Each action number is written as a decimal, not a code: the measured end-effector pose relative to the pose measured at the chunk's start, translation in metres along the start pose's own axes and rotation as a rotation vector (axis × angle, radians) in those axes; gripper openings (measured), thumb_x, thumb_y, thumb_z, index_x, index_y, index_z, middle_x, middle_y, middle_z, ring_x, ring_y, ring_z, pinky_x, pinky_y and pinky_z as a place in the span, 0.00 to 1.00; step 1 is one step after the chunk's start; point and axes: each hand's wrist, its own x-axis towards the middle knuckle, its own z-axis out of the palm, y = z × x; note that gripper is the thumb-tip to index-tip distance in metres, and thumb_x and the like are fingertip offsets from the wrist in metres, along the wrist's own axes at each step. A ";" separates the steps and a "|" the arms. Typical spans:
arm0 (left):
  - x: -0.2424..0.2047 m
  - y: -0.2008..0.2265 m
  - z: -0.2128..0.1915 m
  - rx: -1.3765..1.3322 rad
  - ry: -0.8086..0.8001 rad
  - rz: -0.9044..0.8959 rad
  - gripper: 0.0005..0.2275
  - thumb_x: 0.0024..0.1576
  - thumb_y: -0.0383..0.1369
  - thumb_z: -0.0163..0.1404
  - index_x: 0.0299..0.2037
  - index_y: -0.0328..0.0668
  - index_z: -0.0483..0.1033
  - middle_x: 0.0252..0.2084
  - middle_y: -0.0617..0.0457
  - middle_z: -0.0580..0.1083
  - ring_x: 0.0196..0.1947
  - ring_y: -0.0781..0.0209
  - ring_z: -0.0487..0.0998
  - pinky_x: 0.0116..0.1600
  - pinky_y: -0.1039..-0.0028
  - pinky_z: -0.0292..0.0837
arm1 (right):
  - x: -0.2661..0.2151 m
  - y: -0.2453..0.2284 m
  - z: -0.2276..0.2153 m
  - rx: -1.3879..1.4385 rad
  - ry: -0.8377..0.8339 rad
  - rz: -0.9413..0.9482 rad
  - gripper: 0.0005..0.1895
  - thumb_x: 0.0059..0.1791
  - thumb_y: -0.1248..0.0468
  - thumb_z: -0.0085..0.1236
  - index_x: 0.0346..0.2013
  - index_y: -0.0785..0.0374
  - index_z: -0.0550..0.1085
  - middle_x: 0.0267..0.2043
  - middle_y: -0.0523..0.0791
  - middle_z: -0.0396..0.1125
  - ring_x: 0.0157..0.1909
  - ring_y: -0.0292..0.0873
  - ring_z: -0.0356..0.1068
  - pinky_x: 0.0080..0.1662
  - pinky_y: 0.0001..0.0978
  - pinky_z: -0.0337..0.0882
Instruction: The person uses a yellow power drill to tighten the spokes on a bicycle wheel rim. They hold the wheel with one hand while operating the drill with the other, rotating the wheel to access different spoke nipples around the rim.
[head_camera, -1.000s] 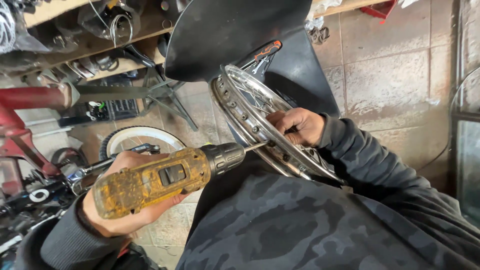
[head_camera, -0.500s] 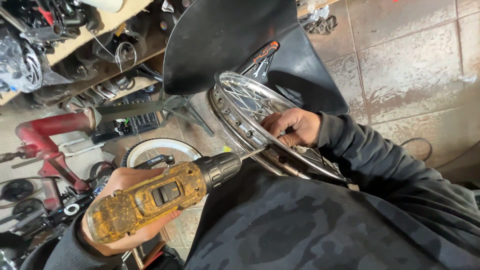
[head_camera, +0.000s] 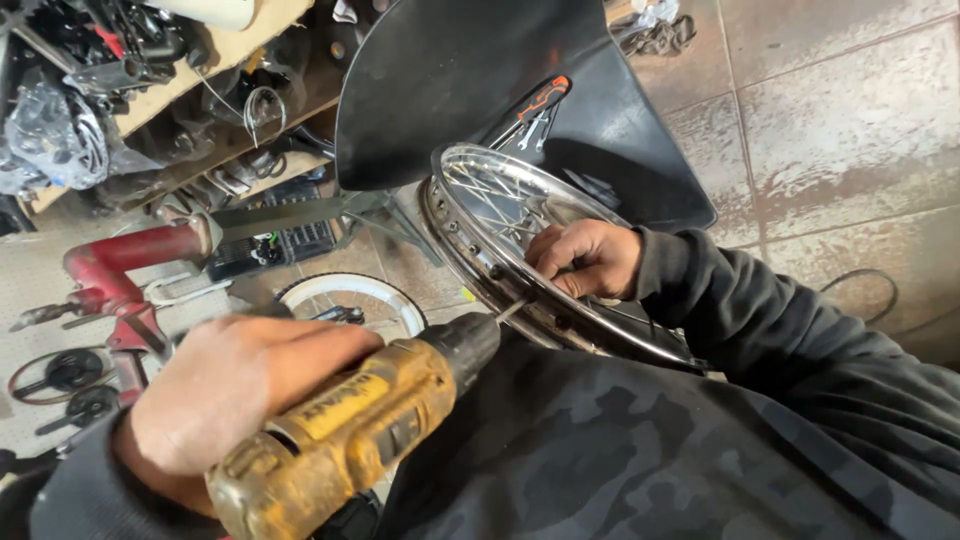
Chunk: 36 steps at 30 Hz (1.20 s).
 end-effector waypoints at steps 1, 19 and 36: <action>0.001 -0.001 -0.002 0.114 -0.047 0.007 0.22 0.44 0.46 0.55 0.50 0.55 0.75 0.44 0.62 0.82 0.37 0.51 0.83 0.36 0.64 0.77 | 0.004 -0.006 0.002 0.030 -0.006 -0.024 0.08 0.52 0.62 0.59 0.39 0.66 0.76 0.41 0.50 0.72 0.43 0.51 0.70 0.52 0.45 0.69; -0.005 -0.019 0.010 -0.112 -0.002 0.063 0.29 0.39 0.48 0.60 0.48 0.36 0.76 0.26 0.51 0.81 0.19 0.51 0.80 0.28 0.65 0.74 | -0.003 0.003 0.004 0.021 0.005 -0.071 0.09 0.50 0.63 0.62 0.41 0.66 0.79 0.40 0.49 0.74 0.40 0.48 0.70 0.48 0.42 0.71; -0.004 -0.008 0.013 -0.200 0.270 0.036 0.13 0.43 0.30 0.64 0.38 0.40 0.84 0.39 0.54 0.85 0.30 0.64 0.88 0.31 0.79 0.80 | 0.014 -0.015 0.001 -0.100 0.100 0.041 0.08 0.48 0.71 0.63 0.41 0.67 0.77 0.51 0.49 0.75 0.49 0.45 0.75 0.54 0.35 0.74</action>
